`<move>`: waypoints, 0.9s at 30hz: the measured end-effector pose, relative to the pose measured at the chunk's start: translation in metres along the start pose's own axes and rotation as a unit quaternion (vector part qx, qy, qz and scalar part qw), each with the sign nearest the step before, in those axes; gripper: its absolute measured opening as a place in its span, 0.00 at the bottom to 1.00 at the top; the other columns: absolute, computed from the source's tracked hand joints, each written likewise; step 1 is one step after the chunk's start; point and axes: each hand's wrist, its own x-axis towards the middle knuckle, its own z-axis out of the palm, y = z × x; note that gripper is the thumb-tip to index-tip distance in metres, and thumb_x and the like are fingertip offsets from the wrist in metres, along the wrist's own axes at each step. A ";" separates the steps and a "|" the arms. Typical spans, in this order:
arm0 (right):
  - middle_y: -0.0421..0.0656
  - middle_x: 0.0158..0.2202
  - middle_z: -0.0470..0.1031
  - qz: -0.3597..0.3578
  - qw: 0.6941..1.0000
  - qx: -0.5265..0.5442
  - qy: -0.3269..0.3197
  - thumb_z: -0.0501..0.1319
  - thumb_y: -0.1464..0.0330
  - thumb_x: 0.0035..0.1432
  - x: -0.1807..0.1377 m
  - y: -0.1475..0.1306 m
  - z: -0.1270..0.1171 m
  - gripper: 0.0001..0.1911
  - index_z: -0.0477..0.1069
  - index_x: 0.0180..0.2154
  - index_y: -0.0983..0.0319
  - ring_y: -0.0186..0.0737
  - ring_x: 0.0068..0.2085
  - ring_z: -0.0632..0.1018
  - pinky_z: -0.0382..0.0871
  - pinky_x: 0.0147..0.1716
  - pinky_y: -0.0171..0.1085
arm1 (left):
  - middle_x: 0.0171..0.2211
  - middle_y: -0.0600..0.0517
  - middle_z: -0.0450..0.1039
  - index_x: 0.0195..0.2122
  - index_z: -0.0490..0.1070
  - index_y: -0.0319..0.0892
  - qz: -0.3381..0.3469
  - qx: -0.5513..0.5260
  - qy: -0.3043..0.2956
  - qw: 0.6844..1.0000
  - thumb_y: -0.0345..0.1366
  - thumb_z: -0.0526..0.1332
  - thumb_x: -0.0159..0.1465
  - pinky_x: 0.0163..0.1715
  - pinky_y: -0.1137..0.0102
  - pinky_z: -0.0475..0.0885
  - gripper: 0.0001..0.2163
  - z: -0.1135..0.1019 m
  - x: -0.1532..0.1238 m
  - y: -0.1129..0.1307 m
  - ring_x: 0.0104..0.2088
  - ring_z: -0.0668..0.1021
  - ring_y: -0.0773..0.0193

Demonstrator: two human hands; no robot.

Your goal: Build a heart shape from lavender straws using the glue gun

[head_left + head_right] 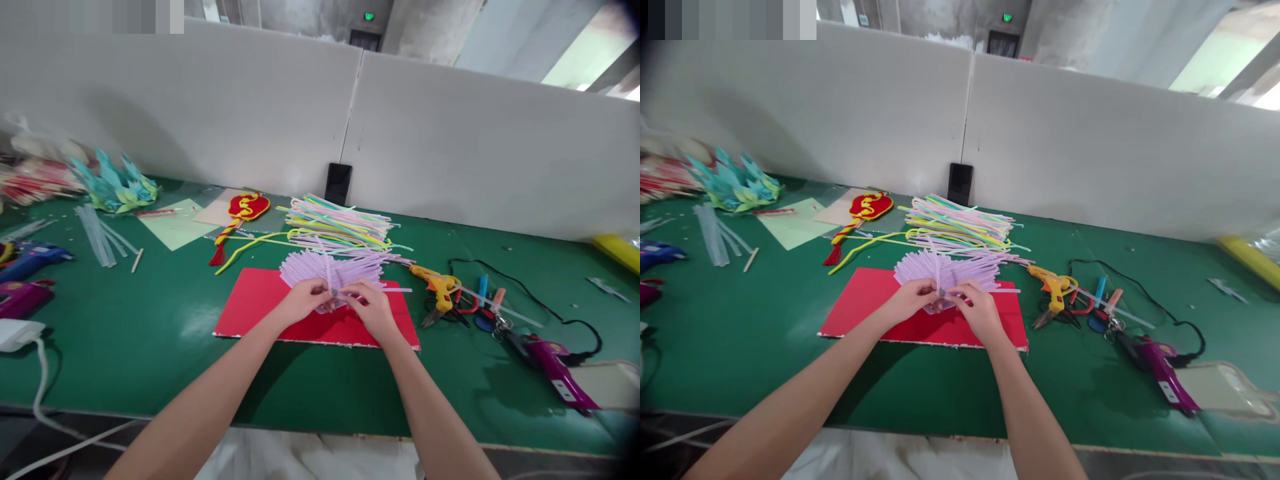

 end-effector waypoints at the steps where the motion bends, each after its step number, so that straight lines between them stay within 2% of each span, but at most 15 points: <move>1: 0.42 0.33 0.75 0.000 1.000 -0.003 -0.001 0.62 0.64 0.56 0.000 0.001 -0.001 0.06 0.76 0.33 0.57 0.37 0.33 0.75 0.69 0.29 0.33 | 0.22 0.52 0.75 0.25 0.65 0.40 -0.001 0.002 0.000 1.000 0.47 0.64 0.54 0.28 0.72 0.73 0.16 -0.001 0.000 0.001 0.25 0.77 0.67; 5: 0.43 0.33 0.74 0.001 1.000 -0.009 0.001 0.62 0.63 0.56 0.001 0.002 -0.003 0.08 0.76 0.30 0.58 0.39 0.36 0.75 0.69 0.30 0.34 | 0.21 0.53 0.74 0.24 0.64 0.40 -0.007 0.008 0.004 1.000 0.48 0.65 0.53 0.27 0.71 0.74 0.17 -0.002 0.000 0.004 0.24 0.77 0.66; 12: 0.41 0.30 0.73 0.012 0.999 0.013 -0.046 0.64 0.64 0.54 0.000 0.000 -0.007 0.06 0.77 0.28 0.57 0.38 0.33 0.74 0.68 0.30 0.35 | 0.19 0.53 0.73 0.23 0.65 0.39 -0.011 0.013 0.003 1.000 0.47 0.66 0.52 0.27 0.71 0.73 0.16 -0.003 -0.002 0.006 0.22 0.76 0.68; 14: 0.42 0.30 0.74 0.013 0.999 0.019 -0.042 0.63 0.64 0.54 0.000 0.000 -0.007 0.06 0.78 0.29 0.56 0.38 0.34 0.75 0.69 0.32 0.36 | 0.19 0.53 0.74 0.23 0.66 0.39 -0.010 0.011 0.001 1.000 0.48 0.67 0.51 0.27 0.71 0.73 0.17 -0.003 -0.002 0.007 0.22 0.76 0.67; 18: 0.43 0.44 0.76 0.012 0.999 0.034 0.027 0.63 0.66 0.55 0.001 -0.003 -0.010 0.07 0.78 0.36 0.54 0.41 0.41 0.76 0.72 0.37 0.39 | 0.19 0.53 0.73 0.22 0.65 0.40 0.009 -0.002 0.038 0.999 0.49 0.66 0.51 0.25 0.72 0.72 0.17 -0.005 0.001 0.004 0.21 0.76 0.67; 20: 0.43 0.51 0.73 0.018 0.996 0.052 0.066 0.64 0.66 0.53 0.000 -0.006 -0.012 0.10 0.77 0.39 0.53 0.39 0.37 0.77 0.73 0.34 0.38 | 0.19 0.55 0.73 0.23 0.63 0.40 0.028 -0.012 0.081 0.996 0.48 0.66 0.51 0.25 0.73 0.71 0.17 -0.008 0.004 0.002 0.21 0.75 0.68; 22: 0.44 0.53 0.71 0.028 0.993 0.084 0.083 0.65 0.66 0.52 -0.001 -0.008 -0.013 0.09 0.77 0.38 0.53 0.36 0.32 0.77 0.72 0.28 0.37 | 0.20 0.56 0.73 0.23 0.61 0.41 0.046 -0.024 0.124 0.991 0.49 0.65 0.52 0.25 0.74 0.70 0.18 -0.009 0.007 0.000 0.21 0.74 0.69; 24: 0.45 0.49 0.74 0.057 0.989 0.127 0.059 0.65 0.64 0.52 -0.002 -0.009 -0.011 0.07 0.78 0.35 0.55 0.34 0.27 0.76 0.70 0.22 0.36 | 0.21 0.56 0.73 0.24 0.59 0.42 0.056 -0.034 0.151 0.986 0.49 0.64 0.53 0.25 0.74 0.70 0.18 -0.008 0.008 -0.002 0.22 0.75 0.69; 27: 0.44 0.33 0.78 0.145 0.974 0.173 -0.007 0.62 0.58 0.53 -0.002 -0.008 -0.005 0.13 0.77 0.36 0.58 0.34 0.20 0.73 0.66 0.16 0.34 | 0.22 0.55 0.74 0.25 0.61 0.42 0.063 -0.036 0.151 0.986 0.49 0.63 0.54 0.26 0.73 0.70 0.17 -0.001 0.007 -0.004 0.24 0.76 0.67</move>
